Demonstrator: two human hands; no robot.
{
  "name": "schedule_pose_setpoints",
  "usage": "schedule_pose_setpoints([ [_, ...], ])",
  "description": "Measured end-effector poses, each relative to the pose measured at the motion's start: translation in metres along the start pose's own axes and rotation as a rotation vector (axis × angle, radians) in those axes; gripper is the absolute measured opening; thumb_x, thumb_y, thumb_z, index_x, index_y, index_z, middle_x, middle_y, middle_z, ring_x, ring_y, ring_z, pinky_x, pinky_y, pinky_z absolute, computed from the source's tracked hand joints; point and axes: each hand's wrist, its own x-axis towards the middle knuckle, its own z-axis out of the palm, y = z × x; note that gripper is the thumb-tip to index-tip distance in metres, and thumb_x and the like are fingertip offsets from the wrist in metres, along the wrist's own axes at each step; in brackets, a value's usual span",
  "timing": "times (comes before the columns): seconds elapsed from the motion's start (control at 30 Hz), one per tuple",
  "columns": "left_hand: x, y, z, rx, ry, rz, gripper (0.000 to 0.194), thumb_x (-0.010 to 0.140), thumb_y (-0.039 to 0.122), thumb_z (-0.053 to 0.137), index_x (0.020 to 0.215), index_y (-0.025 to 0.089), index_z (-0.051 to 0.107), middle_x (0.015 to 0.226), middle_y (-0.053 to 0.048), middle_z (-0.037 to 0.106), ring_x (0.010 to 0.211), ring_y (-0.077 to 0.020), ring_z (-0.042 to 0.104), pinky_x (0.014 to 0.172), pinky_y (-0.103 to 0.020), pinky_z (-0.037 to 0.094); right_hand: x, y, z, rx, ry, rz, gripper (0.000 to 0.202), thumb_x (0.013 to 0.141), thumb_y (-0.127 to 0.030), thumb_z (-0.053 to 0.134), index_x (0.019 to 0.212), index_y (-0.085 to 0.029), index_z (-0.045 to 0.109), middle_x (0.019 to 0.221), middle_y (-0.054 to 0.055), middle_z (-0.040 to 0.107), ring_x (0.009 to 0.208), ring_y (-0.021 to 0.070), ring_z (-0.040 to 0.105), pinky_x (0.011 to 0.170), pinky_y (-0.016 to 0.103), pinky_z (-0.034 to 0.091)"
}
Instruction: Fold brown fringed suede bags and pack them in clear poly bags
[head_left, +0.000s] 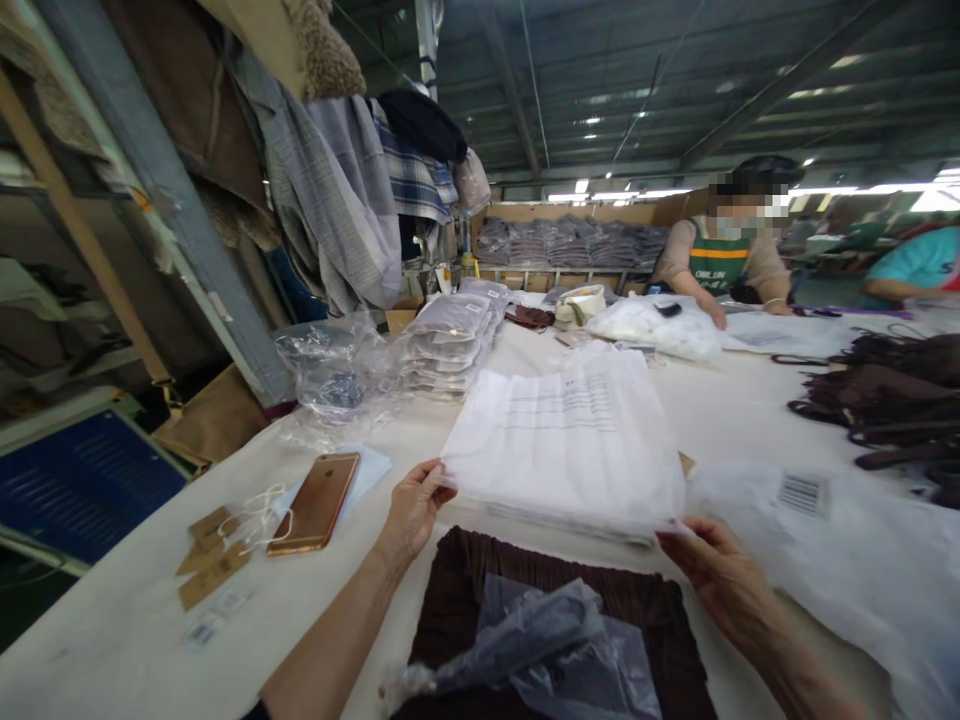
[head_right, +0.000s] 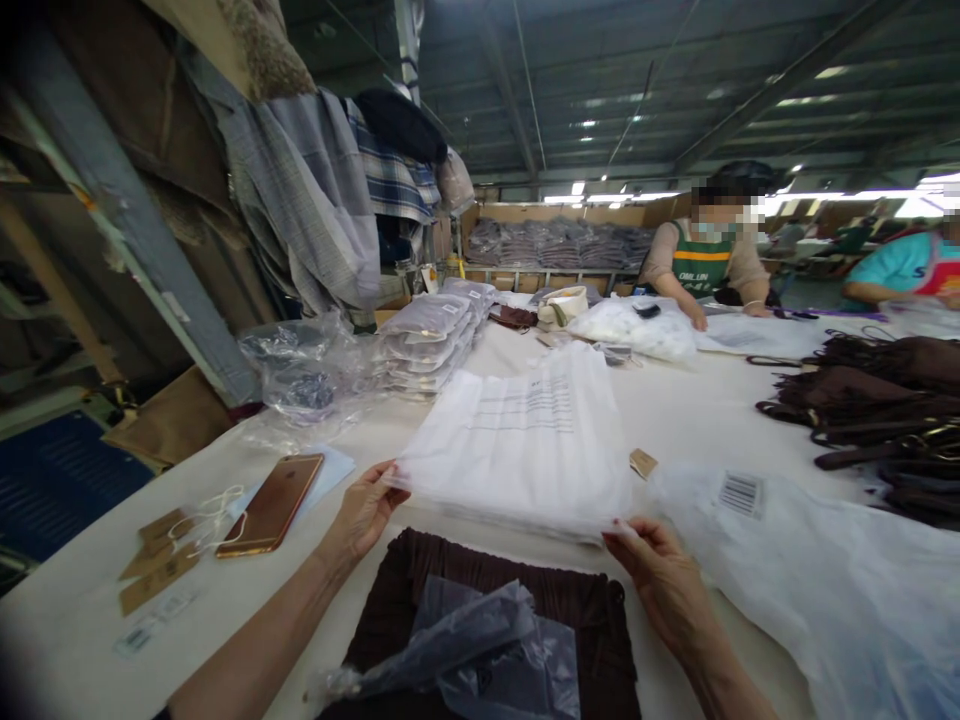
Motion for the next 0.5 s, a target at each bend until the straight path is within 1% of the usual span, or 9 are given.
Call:
schedule_pose_setpoints([
  [0.07, -0.006, -0.004, -0.003, 0.027, -0.032, -0.003, 0.042, 0.05, 0.043, 0.078, 0.076, 0.014, 0.063, 0.067, 0.002, 0.062, 0.055, -0.0103, 0.056, 0.053, -0.023, 0.049, -0.004, 0.005, -0.004, -0.107, 0.004, 0.02, 0.037, 0.041, -0.04, 0.084, 0.061, -0.021, 0.06, 0.064, -0.003, 0.065, 0.066, 0.014, 0.062, 0.066, 0.024, 0.052],
  [0.1, -0.009, -0.006, -0.004, 0.061, -0.048, -0.005, 0.042, 0.05, 0.043, 0.077, 0.078, 0.014, 0.064, 0.066, 0.002, 0.062, 0.054, -0.0103, 0.056, 0.053, -0.023, 0.049, -0.007, 0.007, -0.006, -0.171, 0.009, 0.032, 0.037, 0.043, -0.044, 0.083, 0.061, -0.021, 0.06, 0.063, -0.003, 0.065, 0.067, 0.0149, 0.062, 0.067, 0.025, 0.051],
  [0.17, -0.015, -0.009, -0.007, 0.154, -0.076, -0.01, 0.039, 0.054, 0.042, 0.073, 0.081, 0.014, 0.066, 0.063, 0.003, 0.063, 0.053, -0.0112, 0.056, 0.054, -0.023, 0.049, -0.012, 0.009, -0.009, -0.296, 0.016, 0.044, 0.036, 0.049, -0.05, 0.078, 0.062, -0.02, 0.061, 0.063, -0.001, 0.066, 0.067, 0.0164, 0.061, 0.067, 0.026, 0.048],
  [0.23, -0.021, -0.011, -0.01, 0.253, -0.085, -0.011, 0.036, 0.058, 0.042, 0.069, 0.082, 0.016, 0.069, 0.063, 0.002, 0.065, 0.054, -0.0137, 0.059, 0.057, -0.026, 0.051, -0.019, 0.01, -0.01, -0.507, 0.031, 0.005, 0.038, 0.056, -0.058, 0.07, 0.065, -0.021, 0.062, 0.065, -0.001, 0.065, 0.069, 0.0176, 0.059, 0.066, 0.026, 0.045],
  [0.3, -0.026, -0.013, -0.013, 0.332, -0.068, 0.004, 0.034, 0.06, 0.042, 0.064, 0.083, 0.019, 0.07, 0.072, 0.001, 0.07, 0.065, -0.0178, 0.064, 0.068, -0.029, 0.053, -0.027, 0.011, -0.009, -0.752, 0.038, -0.045, 0.045, 0.062, -0.067, 0.058, 0.07, -0.023, 0.061, 0.069, -0.001, 0.065, 0.072, 0.0188, 0.059, 0.065, 0.027, 0.042],
  [0.37, -0.031, -0.014, -0.015, 0.445, -0.022, 0.045, 0.034, 0.062, 0.044, 0.059, 0.084, 0.021, 0.071, 0.086, -0.001, 0.072, 0.084, -0.0214, 0.065, 0.084, -0.032, 0.05, -0.035, 0.012, -0.01, -0.919, 0.052, -0.054, 0.052, 0.065, -0.073, 0.045, 0.075, -0.024, 0.059, 0.071, -0.001, 0.065, 0.074, 0.0196, 0.059, 0.065, 0.028, 0.041],
  [0.43, -0.037, -0.015, -0.018, 0.591, 0.023, 0.08, 0.039, 0.066, 0.047, 0.052, 0.089, 0.021, 0.07, 0.099, -0.004, 0.071, 0.098, -0.0235, 0.062, 0.096, -0.035, 0.044, -0.042, 0.015, -0.014, -0.946, 0.088, -0.011, 0.055, 0.066, -0.076, 0.041, 0.078, -0.025, 0.057, 0.072, -0.001, 0.064, 0.074, 0.0196, 0.059, 0.066, 0.028, 0.041],
  [0.5, -0.043, -0.015, -0.021, 0.721, 0.042, 0.066, 0.048, 0.07, 0.051, 0.045, 0.096, 0.018, 0.069, 0.105, -0.006, 0.069, 0.102, -0.0249, 0.061, 0.098, -0.038, 0.043, -0.047, 0.02, -0.019, -0.926, 0.13, 0.024, 0.055, 0.066, -0.076, 0.043, 0.08, -0.025, 0.055, 0.071, -0.002, 0.063, 0.072, 0.0188, 0.059, 0.065, 0.027, 0.042],
])
